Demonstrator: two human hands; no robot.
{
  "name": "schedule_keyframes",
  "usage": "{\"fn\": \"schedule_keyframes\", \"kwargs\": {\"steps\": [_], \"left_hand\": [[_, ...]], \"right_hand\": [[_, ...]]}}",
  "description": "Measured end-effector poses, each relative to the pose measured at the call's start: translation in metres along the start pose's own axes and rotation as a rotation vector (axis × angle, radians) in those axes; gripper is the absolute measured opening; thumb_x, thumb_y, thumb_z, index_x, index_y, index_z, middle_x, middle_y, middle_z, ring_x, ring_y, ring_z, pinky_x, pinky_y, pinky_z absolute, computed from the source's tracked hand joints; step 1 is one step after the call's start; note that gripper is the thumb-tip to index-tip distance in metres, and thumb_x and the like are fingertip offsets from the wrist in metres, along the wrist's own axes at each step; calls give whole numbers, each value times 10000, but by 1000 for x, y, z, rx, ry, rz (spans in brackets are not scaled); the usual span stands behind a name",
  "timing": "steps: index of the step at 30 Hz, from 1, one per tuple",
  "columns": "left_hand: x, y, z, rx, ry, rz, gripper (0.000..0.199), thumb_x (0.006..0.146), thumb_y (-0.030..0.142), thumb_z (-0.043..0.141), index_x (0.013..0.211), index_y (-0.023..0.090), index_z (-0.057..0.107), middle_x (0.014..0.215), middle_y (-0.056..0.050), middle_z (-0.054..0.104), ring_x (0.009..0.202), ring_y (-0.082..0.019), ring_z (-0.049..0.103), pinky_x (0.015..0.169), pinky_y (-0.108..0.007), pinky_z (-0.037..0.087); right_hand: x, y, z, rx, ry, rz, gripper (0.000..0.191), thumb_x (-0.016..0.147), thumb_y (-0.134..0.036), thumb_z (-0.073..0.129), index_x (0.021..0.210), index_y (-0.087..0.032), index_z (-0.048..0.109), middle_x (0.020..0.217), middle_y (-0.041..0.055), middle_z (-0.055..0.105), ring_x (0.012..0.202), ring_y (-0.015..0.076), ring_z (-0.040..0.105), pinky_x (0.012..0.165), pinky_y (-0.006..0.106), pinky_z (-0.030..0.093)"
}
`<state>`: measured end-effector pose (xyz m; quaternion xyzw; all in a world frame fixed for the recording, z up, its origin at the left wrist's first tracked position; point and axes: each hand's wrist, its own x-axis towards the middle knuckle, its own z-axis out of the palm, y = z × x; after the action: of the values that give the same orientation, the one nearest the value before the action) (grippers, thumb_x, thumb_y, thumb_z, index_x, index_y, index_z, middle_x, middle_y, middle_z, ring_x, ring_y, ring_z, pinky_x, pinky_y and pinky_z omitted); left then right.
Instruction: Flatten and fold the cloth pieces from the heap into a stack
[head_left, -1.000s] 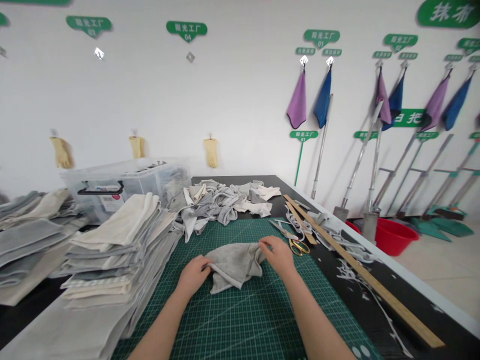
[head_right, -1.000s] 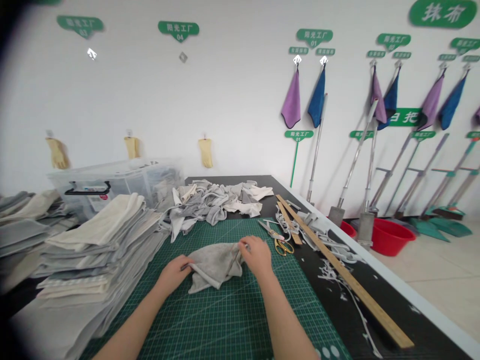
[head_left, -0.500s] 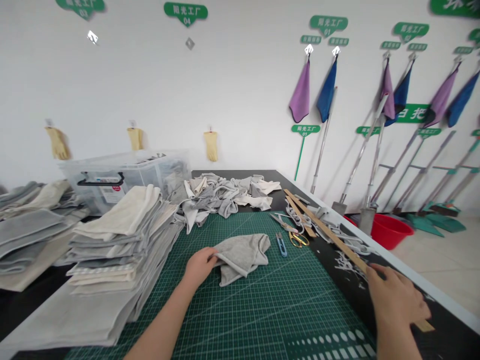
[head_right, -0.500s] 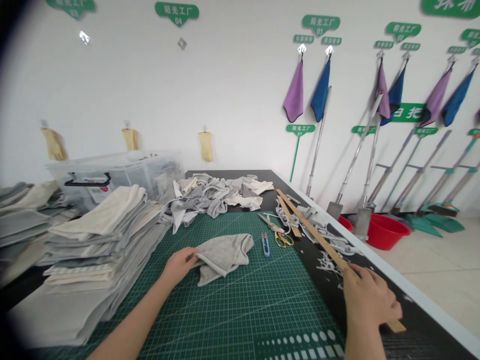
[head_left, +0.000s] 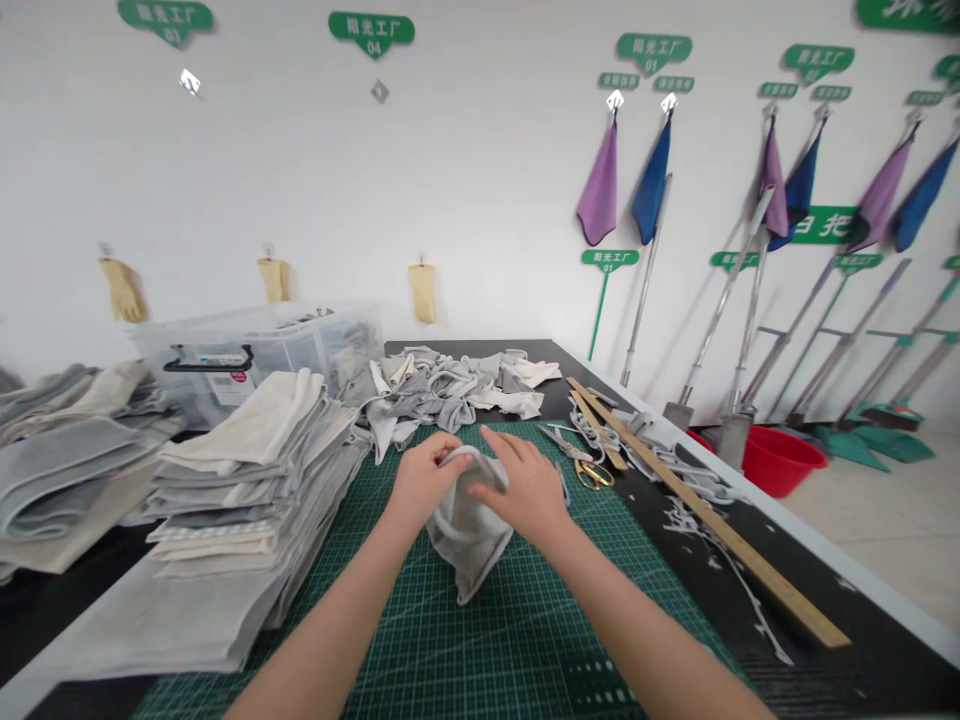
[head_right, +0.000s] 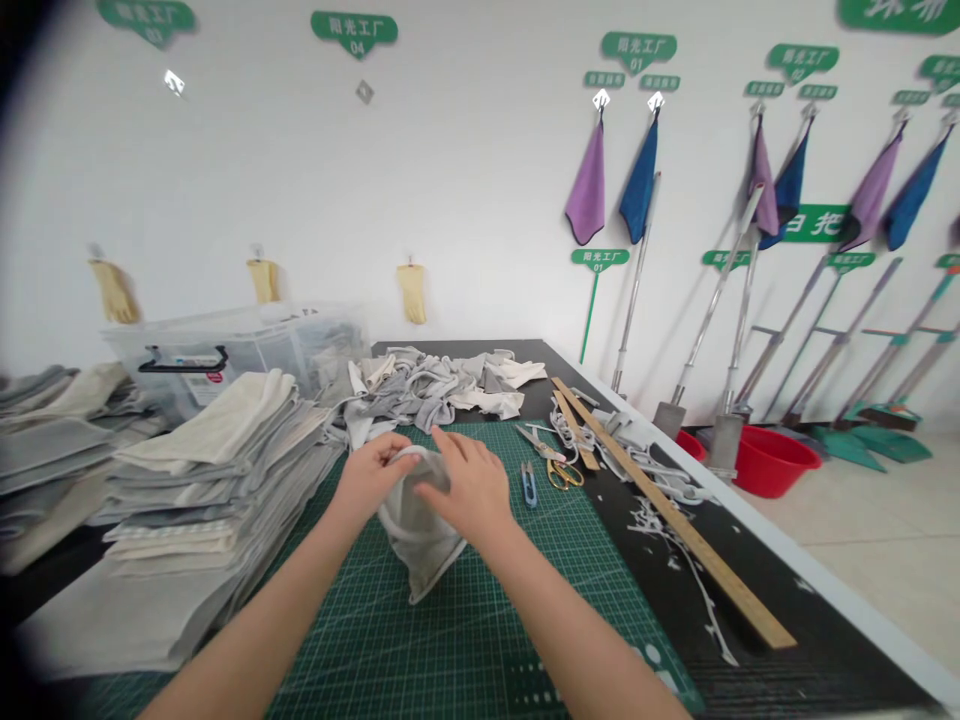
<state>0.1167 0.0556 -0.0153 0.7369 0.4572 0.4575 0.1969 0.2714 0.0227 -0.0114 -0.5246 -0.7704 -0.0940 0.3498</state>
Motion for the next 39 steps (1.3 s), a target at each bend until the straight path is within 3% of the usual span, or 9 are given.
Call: {"fn": "schedule_keyframes", "kwargs": {"steps": [2,5,10,15,19,24,29,34,39], "left_hand": [[8,26,-14,147,-32,123,181,673,340,488,714,174,548,557,41,493,517,-85,434,497,-189,299],[22,52,-42,407,-91,261,190,681,357,484,743,201,573,630,38,558,565,-98,477,529,-194,297],[44,67,-85,721,-108,309,202,686,338,476,803,217,587,747,16,587,715,-159,515,601,-227,313],[57,76,-108,808,-39,354,199,694,296,443,744,154,574,738,-4,531,763,-168,484,646,-253,318],[59,78,-111,600,22,306,205,694,303,439,702,120,530,652,12,479,677,-130,462,645,-260,332],[47,83,-109,-132,-17,126,313,722,409,395,803,120,483,556,37,453,491,-74,442,502,-192,353],[39,89,-119,-223,-325,23,364,521,374,627,773,122,552,649,7,551,568,-121,511,477,-184,374],[10,89,-112,-111,-752,-111,215,543,324,616,690,167,613,640,11,592,602,-158,535,524,-226,413],[-51,85,-74,-185,-1096,120,221,626,349,538,746,188,631,708,-6,606,666,-147,531,633,-213,418]], "right_hand": [[17,-6,3,-12,6,27,298,719,-330,431,989,-259,535,906,19,595,828,198,505,691,289,377],[36,4,-9,-14,73,84,234,707,-210,417,858,-254,591,832,1,619,789,181,526,662,266,378],[60,21,-53,102,171,62,273,647,-141,428,813,-252,615,839,-16,616,815,176,526,689,272,380],[70,21,-80,371,248,48,184,644,-171,463,756,-197,606,718,-21,605,695,130,529,617,231,379],[69,26,-90,276,376,114,125,647,-265,502,697,-193,591,599,-36,544,578,110,474,528,219,327],[70,42,-99,416,415,195,242,697,-341,459,534,-163,472,440,-60,332,447,73,342,443,199,247],[74,41,-108,677,498,196,240,734,-359,414,580,-176,418,481,-63,291,432,64,284,417,191,223],[70,25,-128,503,535,131,212,751,-328,408,609,-179,455,493,-60,313,452,69,298,441,199,236],[66,19,-151,308,739,60,175,763,-275,412,635,-171,471,552,-45,373,530,78,345,508,209,268]]}}
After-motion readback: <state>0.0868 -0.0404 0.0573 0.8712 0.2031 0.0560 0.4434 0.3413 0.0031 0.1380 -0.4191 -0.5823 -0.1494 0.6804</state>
